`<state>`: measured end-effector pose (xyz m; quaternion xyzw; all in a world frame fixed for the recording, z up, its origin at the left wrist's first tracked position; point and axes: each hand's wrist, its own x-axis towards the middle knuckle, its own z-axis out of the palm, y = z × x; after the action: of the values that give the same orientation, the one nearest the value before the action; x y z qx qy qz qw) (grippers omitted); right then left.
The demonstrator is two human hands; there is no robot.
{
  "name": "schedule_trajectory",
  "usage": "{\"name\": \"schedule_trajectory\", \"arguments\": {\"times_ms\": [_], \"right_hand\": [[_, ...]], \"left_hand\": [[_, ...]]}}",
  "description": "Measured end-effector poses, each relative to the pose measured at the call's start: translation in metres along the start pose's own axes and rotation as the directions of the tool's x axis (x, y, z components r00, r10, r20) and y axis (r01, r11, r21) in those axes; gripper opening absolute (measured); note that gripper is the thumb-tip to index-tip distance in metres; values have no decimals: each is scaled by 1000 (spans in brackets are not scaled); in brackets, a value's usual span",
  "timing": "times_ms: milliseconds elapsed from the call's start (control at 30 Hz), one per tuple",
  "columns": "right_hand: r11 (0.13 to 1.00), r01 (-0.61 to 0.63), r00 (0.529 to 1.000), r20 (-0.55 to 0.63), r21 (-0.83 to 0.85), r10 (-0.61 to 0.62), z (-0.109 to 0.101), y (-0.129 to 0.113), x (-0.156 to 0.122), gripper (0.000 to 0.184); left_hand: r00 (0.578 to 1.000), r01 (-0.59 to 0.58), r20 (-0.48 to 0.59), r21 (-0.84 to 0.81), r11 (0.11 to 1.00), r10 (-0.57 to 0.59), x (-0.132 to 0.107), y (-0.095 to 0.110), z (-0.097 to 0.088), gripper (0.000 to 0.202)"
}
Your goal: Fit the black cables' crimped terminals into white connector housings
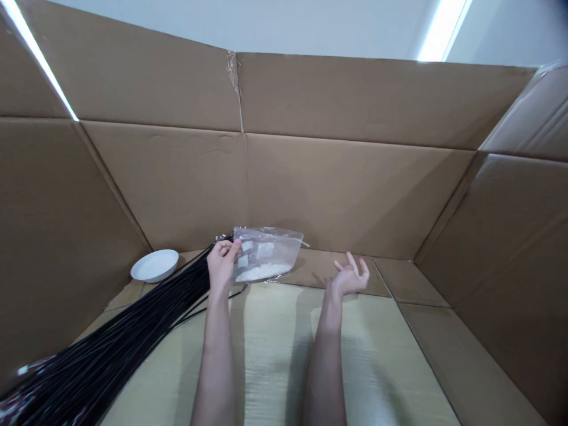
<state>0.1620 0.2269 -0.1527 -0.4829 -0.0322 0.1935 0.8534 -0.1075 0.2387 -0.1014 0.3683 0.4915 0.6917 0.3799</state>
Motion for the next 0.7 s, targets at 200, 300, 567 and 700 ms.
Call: {"name": "schedule_trajectory", "arguments": {"times_ms": [200,300,567,700], "right_hand": [[995,68,983,-163,-74,-80,-4,9,15,42],[984,129,964,-216,-123,-154,-4,15,19,59],[941,315,947,-18,-120,-319,-4,25,18,34],[921,378,926,22,-90,-377,-3,22,16,24]], "left_hand": [[1000,17,-16,-4,1000,-17,-1,3,2,21],[1000,21,-13,-10,1000,-21,-2,4,3,21],[999,31,-22,-25,999,-32,-3,6,1,19],[999,31,-23,-30,999,-32,-3,6,1,19]]}}
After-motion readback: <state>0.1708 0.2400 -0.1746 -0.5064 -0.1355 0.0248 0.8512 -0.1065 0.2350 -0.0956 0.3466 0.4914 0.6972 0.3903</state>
